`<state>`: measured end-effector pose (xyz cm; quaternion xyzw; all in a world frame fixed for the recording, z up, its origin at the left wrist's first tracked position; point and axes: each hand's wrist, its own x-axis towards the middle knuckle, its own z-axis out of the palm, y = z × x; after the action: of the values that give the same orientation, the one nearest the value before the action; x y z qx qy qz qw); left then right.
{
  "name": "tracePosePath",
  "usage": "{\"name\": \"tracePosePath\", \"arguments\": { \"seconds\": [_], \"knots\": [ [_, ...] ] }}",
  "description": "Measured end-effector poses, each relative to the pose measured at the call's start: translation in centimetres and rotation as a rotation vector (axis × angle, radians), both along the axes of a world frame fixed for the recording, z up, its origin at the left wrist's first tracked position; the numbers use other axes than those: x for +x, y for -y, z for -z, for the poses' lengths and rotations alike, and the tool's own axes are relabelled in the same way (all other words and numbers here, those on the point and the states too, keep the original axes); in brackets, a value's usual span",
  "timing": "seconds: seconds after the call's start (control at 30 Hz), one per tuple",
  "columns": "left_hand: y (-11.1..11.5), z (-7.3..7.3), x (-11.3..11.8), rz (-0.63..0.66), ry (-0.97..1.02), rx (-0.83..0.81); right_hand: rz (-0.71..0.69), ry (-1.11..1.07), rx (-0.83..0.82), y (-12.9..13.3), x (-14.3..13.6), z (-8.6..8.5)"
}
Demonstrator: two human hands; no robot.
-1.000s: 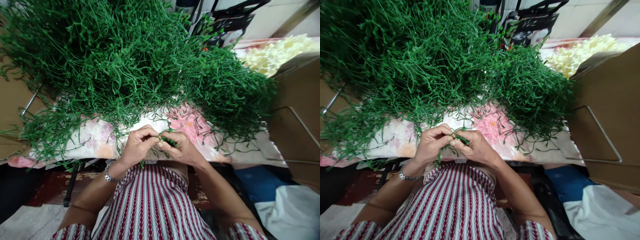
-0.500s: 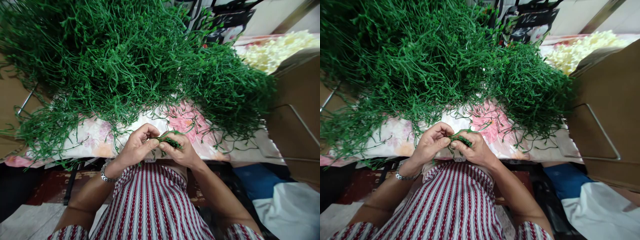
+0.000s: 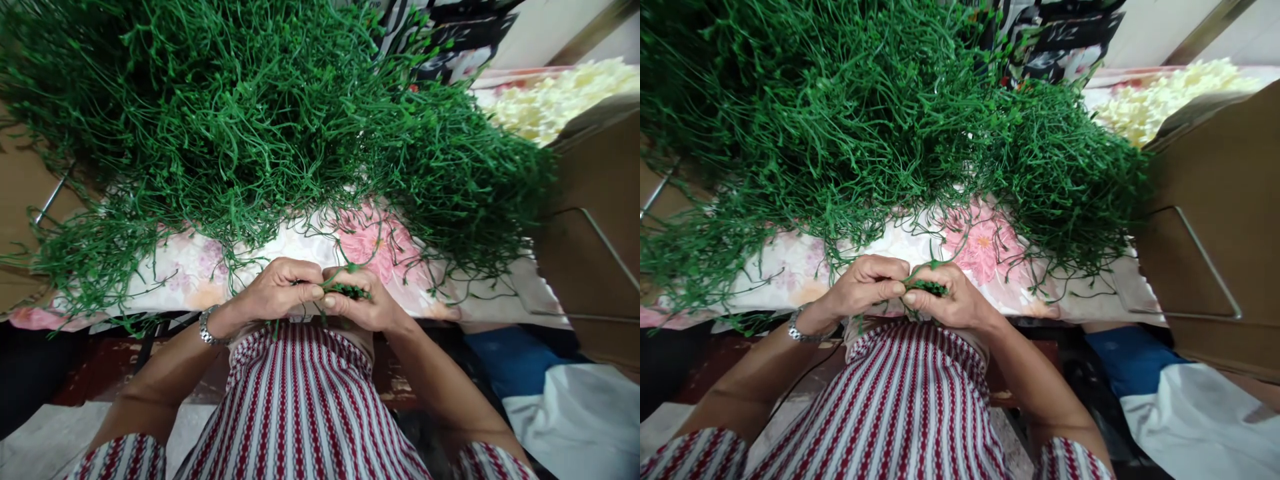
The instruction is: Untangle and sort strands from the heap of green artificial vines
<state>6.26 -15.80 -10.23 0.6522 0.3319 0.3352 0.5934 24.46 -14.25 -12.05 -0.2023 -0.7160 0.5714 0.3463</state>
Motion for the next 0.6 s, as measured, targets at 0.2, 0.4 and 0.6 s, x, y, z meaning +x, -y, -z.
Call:
{"name": "tracePosePath", "arguments": {
  "seconds": [0.2,0.4,0.6],
  "knots": [
    [1.6,2.3,1.4,-0.329,0.265,-0.179,0.169,-0.329,-0.438,1.1,-2.0,1.1],
    [2.1,2.5,2.0,-0.432,0.343,-0.152,0.21,-0.345,-0.43,1.3,-2.3,1.4],
    [0.8,-0.1,0.4,-0.156,-0.045,-0.079,0.031,0.029,0.008,-0.1,-0.7,-0.4]
  ]
}}
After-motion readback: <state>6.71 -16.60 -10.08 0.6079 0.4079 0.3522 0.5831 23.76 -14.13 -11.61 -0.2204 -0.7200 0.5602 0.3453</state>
